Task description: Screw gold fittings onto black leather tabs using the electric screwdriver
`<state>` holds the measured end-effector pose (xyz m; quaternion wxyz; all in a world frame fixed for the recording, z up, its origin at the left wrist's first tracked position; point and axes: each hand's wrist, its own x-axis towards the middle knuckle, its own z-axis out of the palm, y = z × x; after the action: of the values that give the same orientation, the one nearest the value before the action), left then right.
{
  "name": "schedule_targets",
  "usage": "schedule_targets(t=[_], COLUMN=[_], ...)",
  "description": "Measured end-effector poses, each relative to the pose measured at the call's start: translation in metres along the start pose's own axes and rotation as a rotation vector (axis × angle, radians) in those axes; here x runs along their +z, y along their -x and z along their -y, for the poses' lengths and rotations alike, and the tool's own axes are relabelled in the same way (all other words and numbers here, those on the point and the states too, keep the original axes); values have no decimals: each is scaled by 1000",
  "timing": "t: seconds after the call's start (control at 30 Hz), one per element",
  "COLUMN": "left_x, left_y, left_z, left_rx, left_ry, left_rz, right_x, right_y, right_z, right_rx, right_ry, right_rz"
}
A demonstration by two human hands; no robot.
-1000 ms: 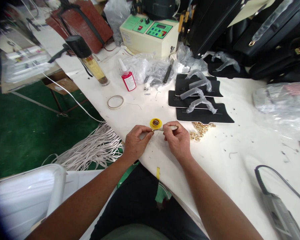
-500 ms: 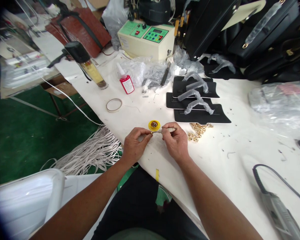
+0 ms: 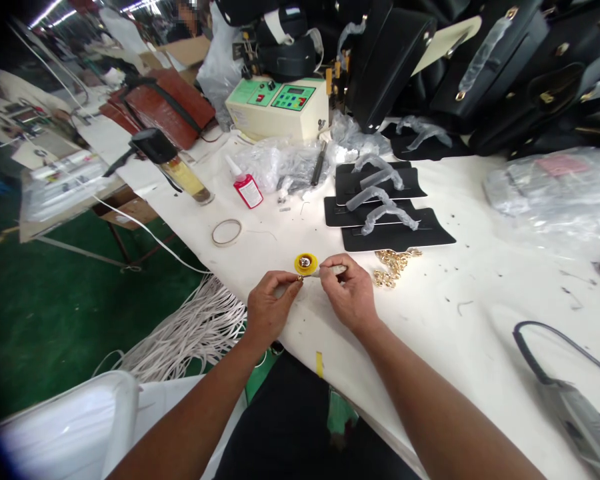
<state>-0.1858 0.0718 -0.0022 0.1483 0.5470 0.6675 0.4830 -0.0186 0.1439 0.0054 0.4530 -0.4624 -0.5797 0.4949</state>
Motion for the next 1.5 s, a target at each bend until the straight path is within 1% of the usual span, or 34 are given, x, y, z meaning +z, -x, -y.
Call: schedule_targets(t=[0.33,0.5,0.6,0.67,0.8,0.87,0.93,1.0,1.07,1.13,1.2,1.27,1.37,1.5], left_x=[-1,0,0,0,0,-1,-2,-4,-5,-6,-7,-8,-10,-14], left_y=[0,1,2,2,3,2,2,2,3,4,5,3,0,1], left_z=[0,4,4,3,3,3,2,0,-3,-5,-5,-5,-3,-7], left_rx=[2,13,36,50,78,86,93,104,137,185,218,229,263,336], left_ry=[-26,-34,-44,-52,-65,-67,-66,-81,-127,-190,-247,-297,-374,-407], left_rz=[13,7,5,12,18,16,20,36,80,143,191,215,209,103], right_x=[2,1,-1,-3,-7,-9,-11,-12,-11,-8,-3,1,5,4], right_y=[1,-4,-7,-7,-4,-3,-4,-7,-10,-13,-15,-17,-18,-19], right_z=[8,6,2,1,3,5,6,6,2,-4,-10,-15,-16,-13], right_rx=[-6,98,124,105,38,43,59,66,71,60,4,-81,-150,-142], right_ry=[24,0,15,9,-36,-89,-158,-201,-170,-73,45,136,201,232], right_rz=[38,74,71,94,184,211,182,107,58,57,69,60,38,33])
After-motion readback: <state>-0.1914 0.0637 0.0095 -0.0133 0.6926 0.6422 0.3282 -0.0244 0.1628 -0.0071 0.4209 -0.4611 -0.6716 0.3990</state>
